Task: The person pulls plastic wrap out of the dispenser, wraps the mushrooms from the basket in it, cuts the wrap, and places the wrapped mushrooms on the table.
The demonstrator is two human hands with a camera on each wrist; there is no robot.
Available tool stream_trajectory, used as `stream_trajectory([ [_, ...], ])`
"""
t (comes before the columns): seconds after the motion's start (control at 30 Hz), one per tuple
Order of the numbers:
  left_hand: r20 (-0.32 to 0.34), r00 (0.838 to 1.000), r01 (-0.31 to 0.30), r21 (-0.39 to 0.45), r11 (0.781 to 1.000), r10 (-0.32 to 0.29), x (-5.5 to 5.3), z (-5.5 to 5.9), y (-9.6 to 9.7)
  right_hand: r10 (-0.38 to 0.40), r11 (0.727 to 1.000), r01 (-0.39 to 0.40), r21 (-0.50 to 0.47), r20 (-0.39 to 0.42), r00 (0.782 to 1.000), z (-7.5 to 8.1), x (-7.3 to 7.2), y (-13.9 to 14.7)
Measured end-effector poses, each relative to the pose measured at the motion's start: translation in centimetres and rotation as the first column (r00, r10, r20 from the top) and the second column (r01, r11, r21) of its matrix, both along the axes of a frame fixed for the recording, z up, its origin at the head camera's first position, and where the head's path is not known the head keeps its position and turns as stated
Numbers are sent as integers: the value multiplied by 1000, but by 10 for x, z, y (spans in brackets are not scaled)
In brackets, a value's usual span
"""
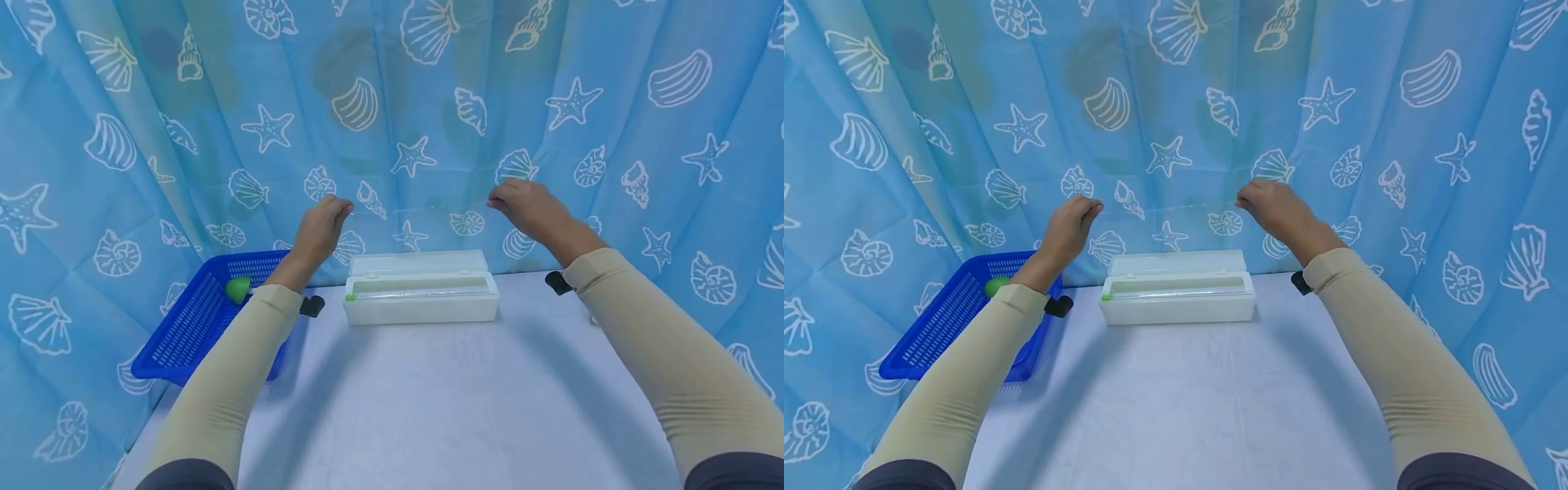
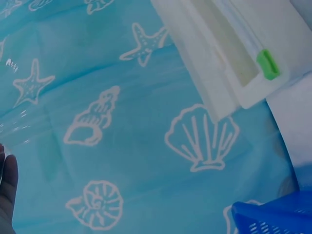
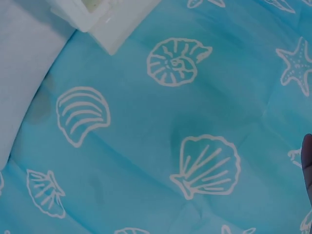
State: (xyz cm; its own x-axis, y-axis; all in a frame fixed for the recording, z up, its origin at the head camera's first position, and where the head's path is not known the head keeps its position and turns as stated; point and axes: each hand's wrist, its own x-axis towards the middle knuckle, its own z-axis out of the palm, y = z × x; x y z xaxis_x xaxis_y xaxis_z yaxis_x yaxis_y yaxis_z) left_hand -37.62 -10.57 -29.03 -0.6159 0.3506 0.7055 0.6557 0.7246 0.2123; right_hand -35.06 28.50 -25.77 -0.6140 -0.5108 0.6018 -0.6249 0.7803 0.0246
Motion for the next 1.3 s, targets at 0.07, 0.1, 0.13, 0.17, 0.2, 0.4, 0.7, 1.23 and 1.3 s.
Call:
stream_trajectory([
  [0.07, -13, 1000, 0, 4, 1000, 0, -1, 2, 0, 10, 1000, -10, 0, -24, 1000, 2, 0, 0],
  [0.1, -17, 1000, -1, 6, 1000, 1, -1, 3, 0, 15, 1000, -15, 0, -35, 999, 3, 0, 0],
  [0.13, -18, 1000, -5, 8, 1000, 5, -1, 4, 0, 20, 1000, -20, -2, -44, 999, 4, 0, 0],
  [0.17, -18, 1000, -10, 9, 1000, 10, -1, 4, 0, 21, 1000, -21, -3, -49, 999, 5, 1, 0],
  [0.2, -17, 1000, -13, 14, 1000, 13, -1, 5, 0, 23, 1000, -23, -1, -52, 998, 6, 2, -1],
  [0.4, -31, 999, -18, 33, 999, 20, -2, 10, 0, 37, 999, -36, 14, -64, 997, 14, 7, -3],
  [0.7, -102, 995, -12, 21, 1000, 14, -1, 23, 0, 53, 999, -52, 9, -97, 994, 25, 12, -3],
  [1.23, -156, 988, 14, 34, 999, -8, 2, 43, 0, -7, 1000, 5, -17, -81, 997, 43, 16, -4],
  [1.3, -158, 987, 12, 41, 999, -6, 3, 45, 0, -5, 1000, 3, -20, -94, 996, 46, 17, -5],
])
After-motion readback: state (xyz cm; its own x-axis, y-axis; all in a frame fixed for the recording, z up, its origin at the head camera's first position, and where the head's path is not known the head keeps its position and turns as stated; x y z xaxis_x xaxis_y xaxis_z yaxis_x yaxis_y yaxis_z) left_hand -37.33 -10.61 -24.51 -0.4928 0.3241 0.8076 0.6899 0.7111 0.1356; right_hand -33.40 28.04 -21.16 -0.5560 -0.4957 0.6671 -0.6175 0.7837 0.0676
